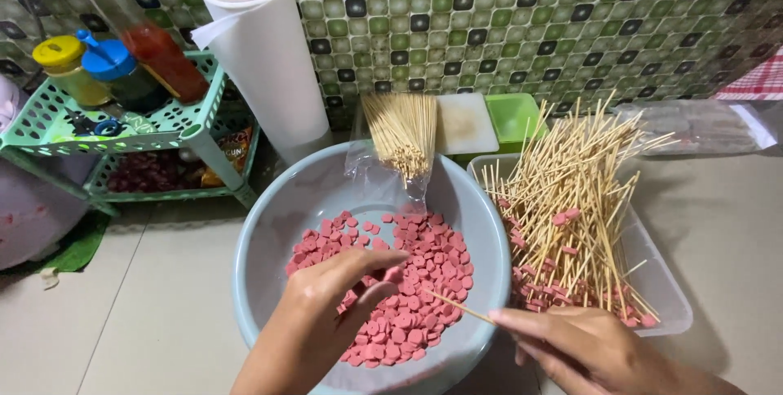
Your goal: Skewering small diced pink food items onto wooden sticks for food preparation.
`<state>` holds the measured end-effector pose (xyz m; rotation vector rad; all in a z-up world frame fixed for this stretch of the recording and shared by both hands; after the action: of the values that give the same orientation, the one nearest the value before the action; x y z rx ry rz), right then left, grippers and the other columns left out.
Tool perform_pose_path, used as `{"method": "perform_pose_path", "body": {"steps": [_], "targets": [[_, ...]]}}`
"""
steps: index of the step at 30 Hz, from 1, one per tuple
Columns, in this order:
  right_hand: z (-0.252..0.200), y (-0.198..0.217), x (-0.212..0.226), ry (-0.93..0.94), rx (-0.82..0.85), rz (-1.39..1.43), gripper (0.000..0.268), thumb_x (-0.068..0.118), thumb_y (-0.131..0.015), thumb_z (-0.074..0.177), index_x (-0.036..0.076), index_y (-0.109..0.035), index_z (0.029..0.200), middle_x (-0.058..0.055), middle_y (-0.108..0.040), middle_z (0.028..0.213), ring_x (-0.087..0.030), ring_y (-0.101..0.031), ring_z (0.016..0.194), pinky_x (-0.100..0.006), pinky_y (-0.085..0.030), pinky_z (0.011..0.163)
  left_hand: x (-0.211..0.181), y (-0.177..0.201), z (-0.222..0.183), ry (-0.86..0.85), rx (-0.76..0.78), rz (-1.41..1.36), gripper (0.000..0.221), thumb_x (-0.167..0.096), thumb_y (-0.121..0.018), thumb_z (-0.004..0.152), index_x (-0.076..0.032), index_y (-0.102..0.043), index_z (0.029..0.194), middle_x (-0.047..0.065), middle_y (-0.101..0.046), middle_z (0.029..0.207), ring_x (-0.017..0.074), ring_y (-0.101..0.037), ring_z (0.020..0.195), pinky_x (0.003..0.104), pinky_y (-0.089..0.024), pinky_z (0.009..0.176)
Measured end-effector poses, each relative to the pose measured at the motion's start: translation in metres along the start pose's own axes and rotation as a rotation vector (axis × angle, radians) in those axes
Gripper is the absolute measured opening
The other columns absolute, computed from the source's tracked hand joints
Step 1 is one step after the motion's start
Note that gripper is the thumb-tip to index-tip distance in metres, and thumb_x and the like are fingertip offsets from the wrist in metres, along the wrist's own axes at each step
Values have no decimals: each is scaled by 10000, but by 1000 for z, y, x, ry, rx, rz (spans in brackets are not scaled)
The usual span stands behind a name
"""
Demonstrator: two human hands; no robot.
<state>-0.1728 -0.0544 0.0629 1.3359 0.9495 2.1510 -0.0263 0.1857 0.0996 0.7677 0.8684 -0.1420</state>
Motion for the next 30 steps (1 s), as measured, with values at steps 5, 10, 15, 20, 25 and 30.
{"method": "perform_pose_path", "body": {"steps": [5,10,15,20,25,30], "targets": [[-2,-6,-4,54,-28,-31,483,39,-707,798,36,-651,1278,4,-827,787,-66,-751,570,-213,-618,518,3,-4,5,-20,11,10,369,-51,-769,792,-147,-741,1148,-13,-795,973,102,-702,652,235,-556,525],[-3,-12,-18,54,-10,-2,528,37,-693,790,27,-623,1314,31,-792,750,-62,-757,603,-215,-627,549,14,-10,9,-5,67,-26,372,30,-692,812,-104,-736,1157,15,-747,1087,132,-707,738,252,-572,574],[3,-11,-18,41,2,-39,531,49,-719,766,27,-641,1290,29,-792,749,-68,-709,564,-227,-586,499,23,-18,12,64,159,-90,274,-61,-753,806,-86,-729,1078,1,-767,887,134,-735,694,265,-583,599],[1,-13,-23,-2,23,-77,555,55,-721,771,51,-632,1319,38,-809,766,-55,-706,571,-226,-593,521,20,-19,13,28,66,-57,260,-126,-834,739,-78,-716,965,25,-799,1080,164,-772,846,299,-604,700],[1,-15,-21,-13,38,-87,561,57,-724,767,51,-631,1320,5,-812,803,-78,-700,571,-254,-588,522,25,-24,9,49,85,-13,273,-138,-853,724,-136,-754,978,-41,-808,849,117,-724,682,268,-583,602],[0,-17,-21,-31,45,-91,571,56,-724,769,63,-625,1331,11,-794,753,-78,-671,551,-261,-570,495,23,-28,5,3,56,30,288,-184,-868,715,-150,-752,976,-55,-799,853,127,-709,736,275,-572,684]]}}
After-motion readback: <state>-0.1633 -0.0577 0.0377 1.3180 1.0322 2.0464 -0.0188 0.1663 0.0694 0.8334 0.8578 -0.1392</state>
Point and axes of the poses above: each hand's wrist, its own z-axis towards the middle knuckle, its own y-axis out of the back of the hand, x = y × z, the point moved 4 cm from there along z, towards the middle knuckle
